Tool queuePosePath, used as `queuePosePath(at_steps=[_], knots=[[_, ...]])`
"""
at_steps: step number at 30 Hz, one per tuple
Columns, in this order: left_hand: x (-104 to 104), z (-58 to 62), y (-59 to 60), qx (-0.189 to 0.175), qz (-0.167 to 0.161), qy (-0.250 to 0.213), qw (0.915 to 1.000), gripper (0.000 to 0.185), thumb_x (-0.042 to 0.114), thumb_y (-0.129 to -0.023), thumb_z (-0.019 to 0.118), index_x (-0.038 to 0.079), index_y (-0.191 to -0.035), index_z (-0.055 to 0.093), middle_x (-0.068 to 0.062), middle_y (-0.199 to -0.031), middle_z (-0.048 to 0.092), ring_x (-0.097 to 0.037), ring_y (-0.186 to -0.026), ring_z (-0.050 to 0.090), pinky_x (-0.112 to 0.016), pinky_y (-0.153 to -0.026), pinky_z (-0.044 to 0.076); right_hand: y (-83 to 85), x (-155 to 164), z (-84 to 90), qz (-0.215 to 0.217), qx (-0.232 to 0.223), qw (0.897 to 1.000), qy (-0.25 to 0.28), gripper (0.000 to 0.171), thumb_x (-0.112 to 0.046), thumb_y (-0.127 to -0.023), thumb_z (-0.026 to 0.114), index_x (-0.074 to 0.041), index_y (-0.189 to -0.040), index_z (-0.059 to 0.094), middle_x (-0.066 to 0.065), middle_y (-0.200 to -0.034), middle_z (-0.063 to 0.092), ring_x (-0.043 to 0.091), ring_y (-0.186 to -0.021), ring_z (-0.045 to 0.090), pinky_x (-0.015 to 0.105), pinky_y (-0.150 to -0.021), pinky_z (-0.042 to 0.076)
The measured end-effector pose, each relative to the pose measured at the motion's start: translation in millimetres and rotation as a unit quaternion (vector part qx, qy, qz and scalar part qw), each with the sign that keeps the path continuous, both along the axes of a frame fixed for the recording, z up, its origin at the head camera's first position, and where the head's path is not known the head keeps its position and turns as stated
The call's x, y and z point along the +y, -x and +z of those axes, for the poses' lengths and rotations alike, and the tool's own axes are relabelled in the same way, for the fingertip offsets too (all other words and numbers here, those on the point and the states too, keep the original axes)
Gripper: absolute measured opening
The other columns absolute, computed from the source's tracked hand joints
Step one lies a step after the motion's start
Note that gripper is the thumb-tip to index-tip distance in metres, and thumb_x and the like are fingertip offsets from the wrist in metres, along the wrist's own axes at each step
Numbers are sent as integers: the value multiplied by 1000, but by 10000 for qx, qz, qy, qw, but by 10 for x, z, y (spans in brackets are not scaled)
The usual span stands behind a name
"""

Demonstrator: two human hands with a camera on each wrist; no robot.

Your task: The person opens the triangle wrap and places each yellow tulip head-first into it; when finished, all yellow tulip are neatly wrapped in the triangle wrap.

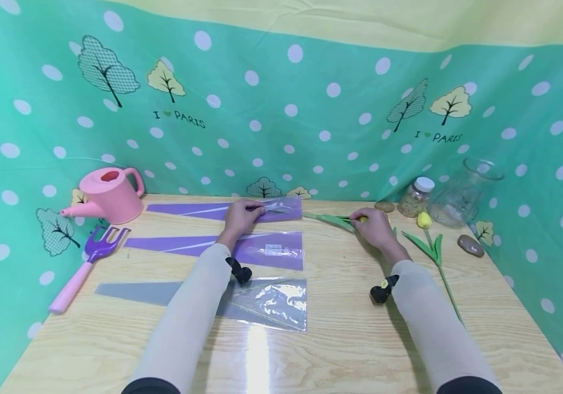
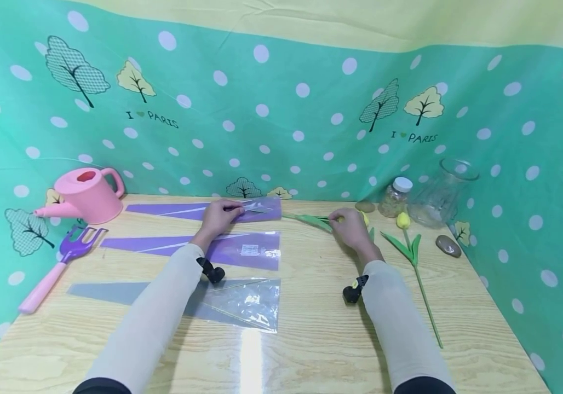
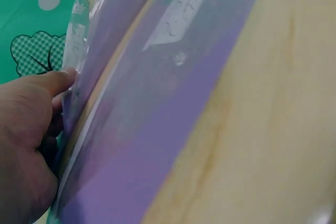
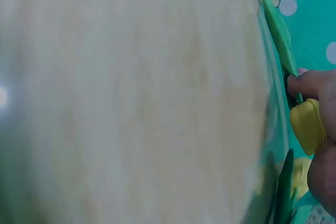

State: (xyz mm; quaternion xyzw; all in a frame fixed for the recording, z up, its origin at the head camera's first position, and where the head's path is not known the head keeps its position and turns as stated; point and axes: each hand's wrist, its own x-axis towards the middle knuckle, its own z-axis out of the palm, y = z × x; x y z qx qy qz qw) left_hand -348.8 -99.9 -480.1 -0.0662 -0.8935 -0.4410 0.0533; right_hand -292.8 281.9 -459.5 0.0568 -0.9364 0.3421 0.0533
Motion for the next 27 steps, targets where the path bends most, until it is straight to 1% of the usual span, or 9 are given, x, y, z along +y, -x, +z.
queuePosePath(at_steps=[4, 9, 13, 17, 22, 27], knots=[[-19, 49, 9, -201, -117, -73, 9997, 22, 25, -96, 74, 14, -114, 79, -9, -126, 75, -30, -125, 65, -46, -114, 46, 55, -66, 83, 91, -1, 9999, 91, 16, -12, -101, 67, -8, -113, 76, 16, -120, 74, 35, -112, 68, 51, -93, 56], [-50, 96, 11, -174, -241, -46, 9995, 22, 22, -97, 73, 12, -115, 79, -12, -124, 76, -31, -123, 66, -46, -113, 48, 124, -164, 173, 178, -111, 9995, 229, 16, -13, -101, 66, -9, -114, 76, 14, -122, 73, 33, -115, 65, 49, -94, 55], [-58, 130, 10, -117, -379, 4, 9992, 22, 21, -97, 74, 12, -115, 79, -13, -124, 75, -32, -122, 65, -47, -111, 49, 189, -285, 183, 386, 143, 9988, 253, 17, -10, -99, 68, -4, -112, 76, 18, -118, 74, 36, -115, 65, 51, -97, 54], [-59, 155, -3, -73, -493, 59, 9987, 22, 20, -96, 74, 10, -116, 78, -14, -125, 74, -32, -122, 65, -47, -111, 49, 240, -435, 155, 540, 325, 9976, 286, 16, -8, -97, 70, -1, -110, 77, 20, -113, 75, 37, -115, 64, 53, -102, 51], [-47, 166, -24, -33, -538, 56, 9985, 22, 19, -96, 75, 10, -115, 78, -14, -125, 74, -33, -122, 65, -47, -110, 49, 276, -612, 69, 479, 140, 9972, 560, 14, -6, -94, 72, -3, -107, 77, 19, -114, 74, 36, -115, 62, 52, -105, 50], [-22, 168, -52, -46, -612, -29, 9981, 22, 19, -96, 74, 11, -116, 78, -14, -126, 74, -33, -123, 65, -48, -111, 50, 298, -759, -29, 345, -132, 9960, 820, 14, -6, -96, 70, -6, -107, 77, 15, -117, 73, 33, -116, 61, 49, -105, 52]])
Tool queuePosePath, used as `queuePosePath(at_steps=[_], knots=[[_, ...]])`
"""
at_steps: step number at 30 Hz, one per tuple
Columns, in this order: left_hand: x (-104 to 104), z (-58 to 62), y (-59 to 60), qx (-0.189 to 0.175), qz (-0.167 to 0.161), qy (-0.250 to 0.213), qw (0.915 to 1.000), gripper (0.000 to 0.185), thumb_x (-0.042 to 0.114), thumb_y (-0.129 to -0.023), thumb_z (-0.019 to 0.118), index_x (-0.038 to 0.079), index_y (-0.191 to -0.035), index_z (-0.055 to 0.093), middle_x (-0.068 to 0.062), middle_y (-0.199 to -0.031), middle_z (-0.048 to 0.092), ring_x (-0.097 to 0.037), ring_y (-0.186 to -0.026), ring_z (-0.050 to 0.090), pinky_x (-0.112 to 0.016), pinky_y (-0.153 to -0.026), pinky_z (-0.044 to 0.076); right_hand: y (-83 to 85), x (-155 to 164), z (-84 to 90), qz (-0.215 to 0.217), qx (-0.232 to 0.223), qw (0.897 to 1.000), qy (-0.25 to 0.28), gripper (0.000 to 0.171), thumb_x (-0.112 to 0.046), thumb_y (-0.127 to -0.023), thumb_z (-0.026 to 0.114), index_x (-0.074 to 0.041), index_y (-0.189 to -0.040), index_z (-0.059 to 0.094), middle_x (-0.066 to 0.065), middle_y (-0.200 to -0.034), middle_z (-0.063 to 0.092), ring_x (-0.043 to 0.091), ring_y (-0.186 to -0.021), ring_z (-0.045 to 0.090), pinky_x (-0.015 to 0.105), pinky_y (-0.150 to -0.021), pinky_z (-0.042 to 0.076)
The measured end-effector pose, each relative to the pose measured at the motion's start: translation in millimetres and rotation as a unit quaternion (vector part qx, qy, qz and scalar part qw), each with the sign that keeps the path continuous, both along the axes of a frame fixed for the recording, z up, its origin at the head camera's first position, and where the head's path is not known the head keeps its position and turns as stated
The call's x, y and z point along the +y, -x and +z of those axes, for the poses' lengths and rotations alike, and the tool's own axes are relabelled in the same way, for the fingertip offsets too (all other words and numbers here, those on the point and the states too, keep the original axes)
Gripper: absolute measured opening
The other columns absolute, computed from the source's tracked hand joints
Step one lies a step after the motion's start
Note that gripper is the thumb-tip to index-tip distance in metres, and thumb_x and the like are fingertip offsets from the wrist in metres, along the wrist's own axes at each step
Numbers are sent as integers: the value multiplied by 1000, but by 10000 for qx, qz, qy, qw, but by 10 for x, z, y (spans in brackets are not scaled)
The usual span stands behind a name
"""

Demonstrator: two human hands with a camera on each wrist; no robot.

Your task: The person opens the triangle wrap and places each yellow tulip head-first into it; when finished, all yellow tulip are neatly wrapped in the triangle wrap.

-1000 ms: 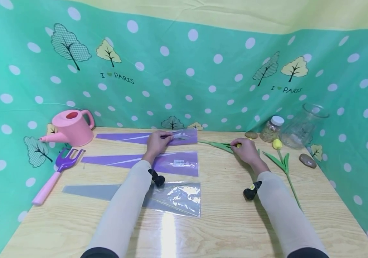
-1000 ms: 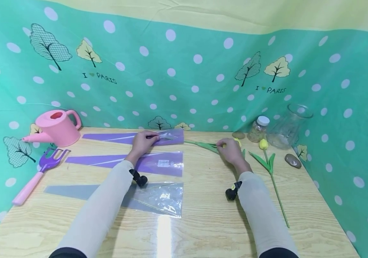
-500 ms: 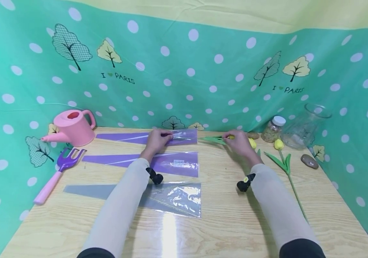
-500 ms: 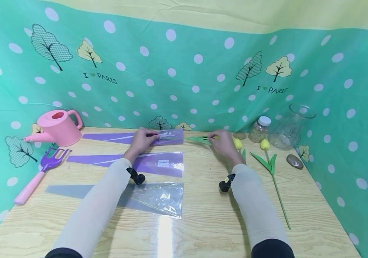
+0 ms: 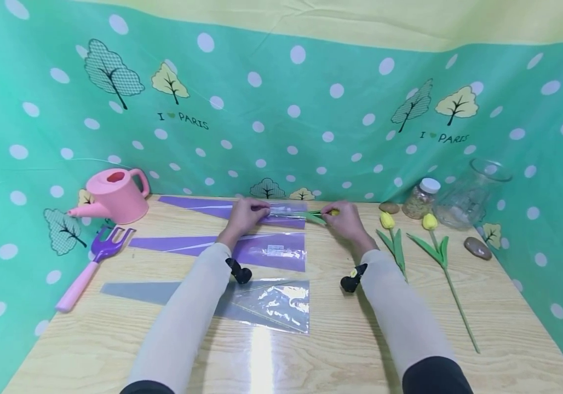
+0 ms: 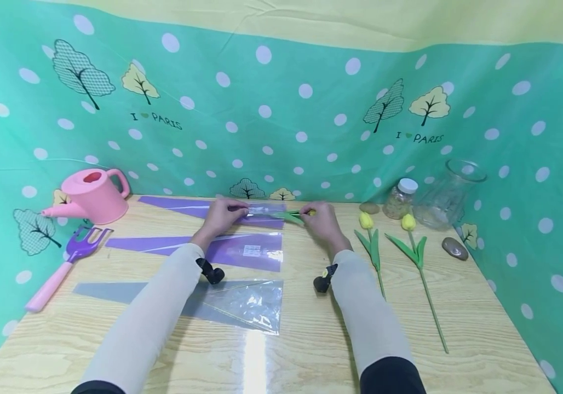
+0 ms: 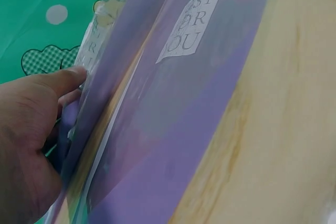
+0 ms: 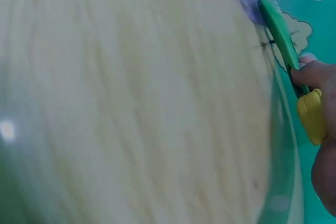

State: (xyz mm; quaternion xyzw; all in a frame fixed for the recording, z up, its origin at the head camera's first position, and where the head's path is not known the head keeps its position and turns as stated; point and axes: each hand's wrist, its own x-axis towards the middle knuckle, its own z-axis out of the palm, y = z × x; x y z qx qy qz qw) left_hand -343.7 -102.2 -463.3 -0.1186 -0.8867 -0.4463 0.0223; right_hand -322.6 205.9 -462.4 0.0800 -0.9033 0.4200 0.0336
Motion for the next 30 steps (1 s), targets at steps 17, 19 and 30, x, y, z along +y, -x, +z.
queuePosePath(at_steps=[17, 19, 30], knots=[[13, -39, -7, 98, 204, -91, 9997, 20, 19, -97, 74, 12, -115, 79, -11, -124, 76, -32, -124, 66, -46, -113, 49, -94, 221, -7, 70, 42, 9995, 313, 43, -12, -95, 72, -4, -136, 63, 18, -132, 66, 35, -123, 62, 49, -107, 52], [9, -39, -3, 97, 219, -124, 9996, 20, 19, -97, 74, 12, -115, 79, -11, -124, 76, -32, -125, 66, -46, -113, 48, -102, 316, 13, 159, 73, 9995, 252, 46, -10, -95, 72, -2, -138, 61, 20, -130, 66, 36, -120, 63, 49, -104, 53], [5, -52, -7, 29, 230, -137, 9996, 21, 20, -97, 74, 12, -116, 79, -12, -127, 74, -33, -127, 64, -48, -115, 47, -143, 490, -58, 155, 64, 9999, 2, 34, -11, -95, 74, -4, -128, 69, 19, -119, 73, 32, -107, 67, 42, -92, 55]])
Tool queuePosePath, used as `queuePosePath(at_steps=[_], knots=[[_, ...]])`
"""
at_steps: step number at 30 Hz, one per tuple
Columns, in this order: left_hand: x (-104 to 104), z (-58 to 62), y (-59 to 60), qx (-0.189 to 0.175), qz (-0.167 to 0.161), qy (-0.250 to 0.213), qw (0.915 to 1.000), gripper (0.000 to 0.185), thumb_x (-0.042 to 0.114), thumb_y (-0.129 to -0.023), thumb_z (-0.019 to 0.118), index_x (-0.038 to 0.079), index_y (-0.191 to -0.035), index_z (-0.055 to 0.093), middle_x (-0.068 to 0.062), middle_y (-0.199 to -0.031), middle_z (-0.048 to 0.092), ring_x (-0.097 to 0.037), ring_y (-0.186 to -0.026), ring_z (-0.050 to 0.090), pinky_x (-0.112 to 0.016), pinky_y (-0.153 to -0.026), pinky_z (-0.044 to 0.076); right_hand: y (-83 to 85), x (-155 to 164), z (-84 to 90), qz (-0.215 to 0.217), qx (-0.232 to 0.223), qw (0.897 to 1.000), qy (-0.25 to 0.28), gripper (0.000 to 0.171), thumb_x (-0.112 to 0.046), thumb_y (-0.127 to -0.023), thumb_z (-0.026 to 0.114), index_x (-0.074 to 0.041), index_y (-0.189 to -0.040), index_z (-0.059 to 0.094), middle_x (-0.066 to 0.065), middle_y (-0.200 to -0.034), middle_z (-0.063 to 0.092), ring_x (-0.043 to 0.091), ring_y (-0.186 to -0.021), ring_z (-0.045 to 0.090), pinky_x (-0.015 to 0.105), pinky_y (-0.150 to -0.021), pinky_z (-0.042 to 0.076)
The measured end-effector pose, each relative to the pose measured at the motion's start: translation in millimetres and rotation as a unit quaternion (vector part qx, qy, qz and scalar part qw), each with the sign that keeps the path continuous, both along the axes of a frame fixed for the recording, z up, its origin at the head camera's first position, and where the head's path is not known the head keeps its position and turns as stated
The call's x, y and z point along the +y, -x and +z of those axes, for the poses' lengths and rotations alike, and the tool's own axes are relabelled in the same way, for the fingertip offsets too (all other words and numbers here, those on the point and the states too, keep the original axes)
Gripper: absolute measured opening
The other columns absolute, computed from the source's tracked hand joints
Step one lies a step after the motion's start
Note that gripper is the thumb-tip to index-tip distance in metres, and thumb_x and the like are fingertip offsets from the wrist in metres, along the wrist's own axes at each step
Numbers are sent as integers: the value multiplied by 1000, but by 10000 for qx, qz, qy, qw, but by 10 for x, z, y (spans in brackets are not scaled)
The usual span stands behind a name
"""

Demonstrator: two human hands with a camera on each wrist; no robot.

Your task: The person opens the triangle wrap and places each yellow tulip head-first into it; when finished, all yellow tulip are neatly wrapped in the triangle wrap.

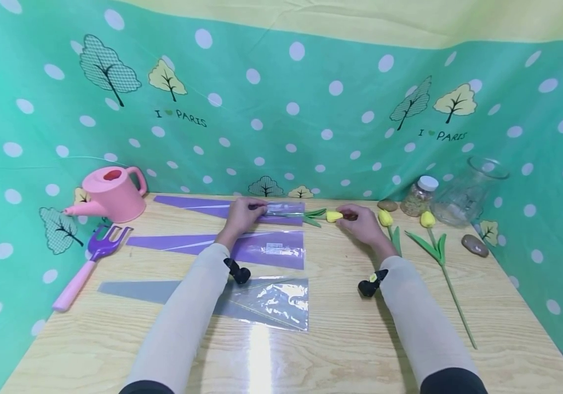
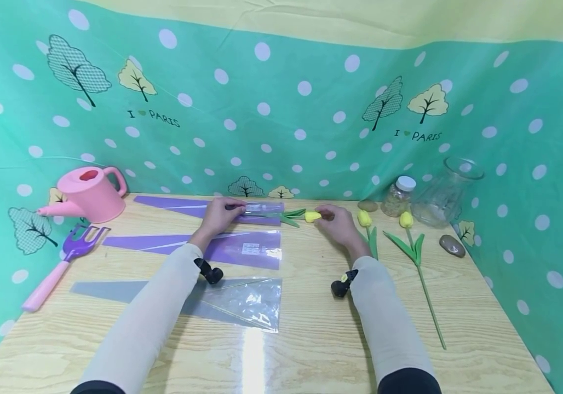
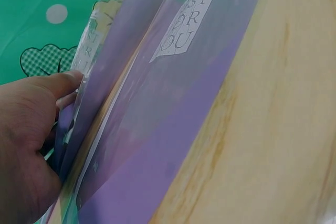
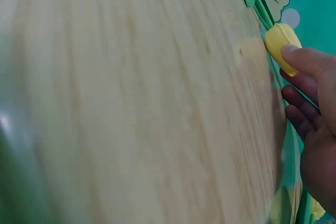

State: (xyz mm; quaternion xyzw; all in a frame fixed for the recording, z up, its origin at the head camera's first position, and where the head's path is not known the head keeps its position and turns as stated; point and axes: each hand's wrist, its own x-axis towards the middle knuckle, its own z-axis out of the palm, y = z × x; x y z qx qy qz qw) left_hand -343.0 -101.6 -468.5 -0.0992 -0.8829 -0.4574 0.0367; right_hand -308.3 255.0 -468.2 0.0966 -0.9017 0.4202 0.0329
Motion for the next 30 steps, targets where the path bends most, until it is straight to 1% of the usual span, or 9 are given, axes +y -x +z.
queuePosePath(at_steps=[4, 7, 11, 14, 17, 19, 25, 27, 30], knots=[[3, 2, 3, -52, 41, 1, 10000, 22, 22, -97, 74, 13, -116, 79, -11, -128, 74, -33, -127, 63, -48, -115, 46, -4, -39, 0, -66, 23, 10000, -3, 30, -13, -96, 73, -6, -125, 72, 18, -113, 74, 30, -102, 68, 37, -86, 55], [4, 6, 7, -66, 45, 13, 10000, 22, 22, -96, 74, 14, -116, 79, -11, -128, 74, -33, -127, 63, -48, -115, 46, 1, -79, 15, -110, -30, 9999, 101, 29, -14, -97, 72, -6, -125, 72, 17, -113, 75, 27, -101, 69, 29, -82, 56], [3, 12, 13, -40, 13, 29, 10000, 22, 22, -97, 74, 13, -116, 79, -13, -128, 73, -33, -126, 64, -48, -113, 48, 19, -145, 37, -215, -213, 9984, 477, 31, -14, -98, 71, -4, -127, 70, 19, -116, 74, 27, -100, 70, 20, -77, 56], [4, 18, 12, -23, -4, 53, 10000, 22, 21, -97, 74, 12, -117, 78, -14, -128, 73, -34, -124, 64, -48, -112, 49, 33, -211, 52, -319, -365, 9956, 805, 33, -13, -97, 71, -3, -128, 70, 20, -119, 72, 28, -103, 70, 18, -77, 57], [12, 28, 6, -16, 0, 42, 10000, 22, 21, -96, 74, 12, -116, 79, -14, -127, 73, -34, -123, 63, -48, -112, 48, 44, -299, 67, -442, -480, 9923, 1051, 33, -14, -96, 73, -5, -128, 70, 19, -120, 72, 28, -107, 69, 19, -80, 57], [17, 31, 4, 3, 5, 48, 10000, 22, 21, -96, 74, 13, -117, 78, -14, -127, 73, -33, -122, 63, -49, -111, 48, 53, -362, 74, -519, -513, 9901, 1198, 33, -15, -95, 74, -6, -127, 71, 18, -120, 72, 28, -108, 69, 22, -83, 59], [41, 27, -4, 92, 7, -36, 10000, 22, 21, -96, 75, 13, -115, 79, -14, -124, 73, -33, -119, 65, -47, -107, 50, 89, -529, 69, -614, -640, 9872, 1323, 34, -13, -93, 76, -8, -126, 71, 16, -122, 72, 27, -111, 68, 33, -95, 59], [50, 27, -6, 121, 11, -66, 9999, 22, 21, -96, 75, 13, -115, 79, -15, -124, 73, -33, -119, 65, -47, -107, 51, 103, -573, 57, -624, -722, 9865, 1332, 35, -13, -93, 76, -9, -127, 71, 14, -123, 72, 26, -111, 68, 34, -97, 59], [55, 33, -6, 157, 44, -74, 9998, 22, 22, -96, 75, 12, -115, 79, -16, -124, 73, -33, -118, 65, -47, -106, 51, 122, -621, 44, -631, -771, 9844, 1449, 35, -12, -94, 75, -8, -128, 70, 15, -121, 71, 26, -108, 70, 33, -96, 60]])
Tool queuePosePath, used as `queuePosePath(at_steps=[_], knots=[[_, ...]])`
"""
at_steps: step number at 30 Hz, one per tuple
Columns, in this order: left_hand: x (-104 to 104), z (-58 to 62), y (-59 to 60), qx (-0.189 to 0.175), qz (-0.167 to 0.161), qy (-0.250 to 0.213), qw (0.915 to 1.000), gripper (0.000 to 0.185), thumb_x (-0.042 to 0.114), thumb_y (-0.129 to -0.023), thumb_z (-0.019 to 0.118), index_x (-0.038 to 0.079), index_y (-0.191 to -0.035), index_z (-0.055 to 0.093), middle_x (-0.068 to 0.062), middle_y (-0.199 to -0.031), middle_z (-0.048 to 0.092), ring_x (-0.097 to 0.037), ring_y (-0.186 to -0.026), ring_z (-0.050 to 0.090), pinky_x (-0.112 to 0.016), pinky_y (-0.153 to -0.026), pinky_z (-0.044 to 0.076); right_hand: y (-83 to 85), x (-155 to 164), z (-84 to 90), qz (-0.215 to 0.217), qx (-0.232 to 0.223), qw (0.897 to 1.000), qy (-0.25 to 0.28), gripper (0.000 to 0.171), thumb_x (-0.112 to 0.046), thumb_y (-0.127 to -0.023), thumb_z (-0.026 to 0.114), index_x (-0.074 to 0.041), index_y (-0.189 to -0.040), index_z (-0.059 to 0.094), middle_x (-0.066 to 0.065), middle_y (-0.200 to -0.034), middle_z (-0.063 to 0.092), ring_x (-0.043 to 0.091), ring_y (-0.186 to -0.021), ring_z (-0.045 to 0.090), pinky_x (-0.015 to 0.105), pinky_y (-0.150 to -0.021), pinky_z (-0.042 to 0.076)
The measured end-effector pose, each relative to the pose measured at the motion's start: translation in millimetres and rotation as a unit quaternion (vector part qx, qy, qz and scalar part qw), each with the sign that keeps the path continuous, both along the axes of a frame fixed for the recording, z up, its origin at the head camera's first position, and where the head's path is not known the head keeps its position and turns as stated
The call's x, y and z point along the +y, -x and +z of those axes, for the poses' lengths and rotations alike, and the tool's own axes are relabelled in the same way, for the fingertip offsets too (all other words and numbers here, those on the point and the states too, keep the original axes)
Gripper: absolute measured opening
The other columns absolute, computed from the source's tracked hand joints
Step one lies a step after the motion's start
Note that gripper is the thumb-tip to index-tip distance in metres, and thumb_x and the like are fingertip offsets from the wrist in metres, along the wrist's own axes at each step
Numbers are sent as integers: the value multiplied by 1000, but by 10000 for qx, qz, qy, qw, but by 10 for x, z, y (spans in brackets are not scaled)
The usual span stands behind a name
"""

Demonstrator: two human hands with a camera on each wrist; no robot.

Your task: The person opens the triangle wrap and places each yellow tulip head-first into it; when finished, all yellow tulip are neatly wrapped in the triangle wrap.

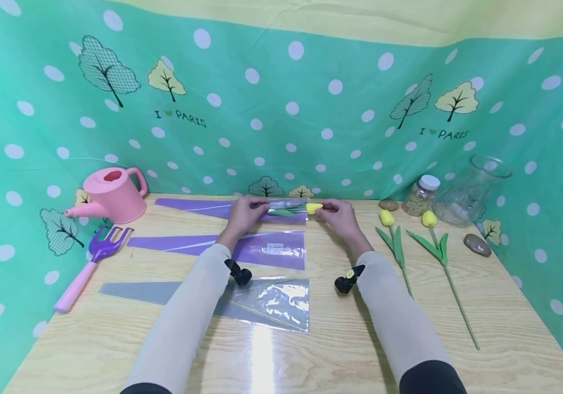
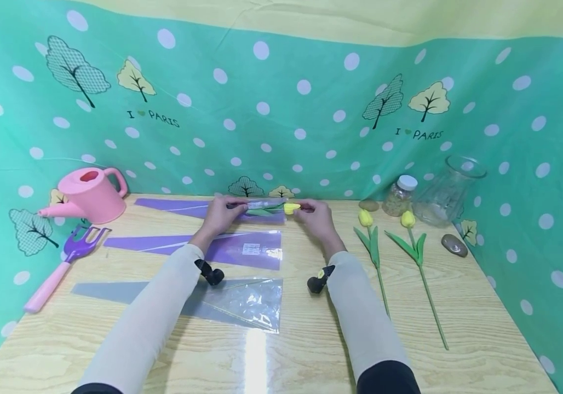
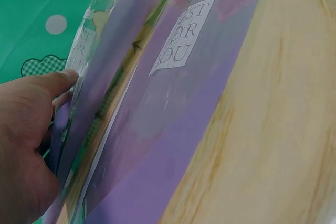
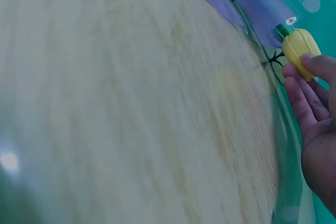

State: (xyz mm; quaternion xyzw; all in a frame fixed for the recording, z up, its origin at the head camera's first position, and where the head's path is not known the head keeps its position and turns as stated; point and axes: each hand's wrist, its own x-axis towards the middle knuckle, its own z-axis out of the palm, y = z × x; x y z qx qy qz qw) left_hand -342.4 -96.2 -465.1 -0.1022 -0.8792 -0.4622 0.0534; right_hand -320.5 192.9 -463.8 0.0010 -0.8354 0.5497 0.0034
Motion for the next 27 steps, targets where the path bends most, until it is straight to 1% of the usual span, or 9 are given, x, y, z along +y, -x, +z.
queuePosePath(at_steps=[3, 7, 11, 15, 20, 24, 27], knots=[[3, 12, 1, 3, 34, -25, 10000, 23, 23, -96, 75, 12, -115, 79, -15, -124, 73, -33, -117, 65, -48, -105, 51, 18, -24, -8, -66, -54, 9995, 294, 34, -9, -94, 74, -6, -128, 70, 16, -117, 71, 24, -102, 72, 28, -92, 61], [3, 28, 6, -27, 17, -76, 10000, 23, 23, -95, 75, 12, -115, 79, -15, -123, 73, -32, -117, 65, -47, -105, 51, 37, -29, -14, -130, -238, 9964, 797, 32, -6, -95, 72, -4, -127, 70, 15, -113, 69, 19, -96, 74, 24, -88, 62], [-4, 31, 14, -30, 22, -134, 9999, 23, 22, -95, 75, 12, -115, 79, -15, -124, 74, -33, -119, 64, -47, -107, 50, 44, -20, -15, -127, -390, 9912, 1259, 31, -4, -97, 69, -2, -128, 68, 13, -110, 67, 19, -94, 75, 25, -88, 62], [-8, 21, 26, -14, 9, -161, 9999, 22, 21, -96, 75, 12, -115, 79, -15, -124, 74, -33, -120, 65, -46, -109, 49, 49, -22, -4, -71, -420, 9887, 1437, 32, -3, -97, 69, 0, -129, 68, 14, -111, 67, 19, -93, 75, 28, -89, 63], [6, 16, 20, -45, -11, -252, 9997, 23, 23, -95, 76, 11, -114, 79, -16, -124, 73, -33, -121, 65, -47, -109, 49, 56, -64, 16, 77, -452, 9913, 1234, 35, -5, -96, 71, -3, -130, 67, 17, -120, 69, 19, -100, 74, 26, -90, 62], [27, 22, 0, 9, -22, -262, 9997, 23, 23, -96, 75, 10, -114, 79, -17, -123, 73, -34, -119, 65, -47, -108, 50, 63, -104, 29, 83, -336, 9971, 673, 34, -12, -94, 74, -9, -128, 71, 13, -125, 71, 21, -109, 71, 26, -93, 60], [32, 22, -4, 58, -20, -256, 9997, 23, 23, -96, 75, 11, -114, 79, -17, -122, 73, -34, -118, 65, -47, -107, 50, 79, -120, 39, 97, -245, 9990, 364, 32, -15, -94, 75, -12, -126, 73, 10, -127, 72, 24, -115, 69, 29, -97, 59]])
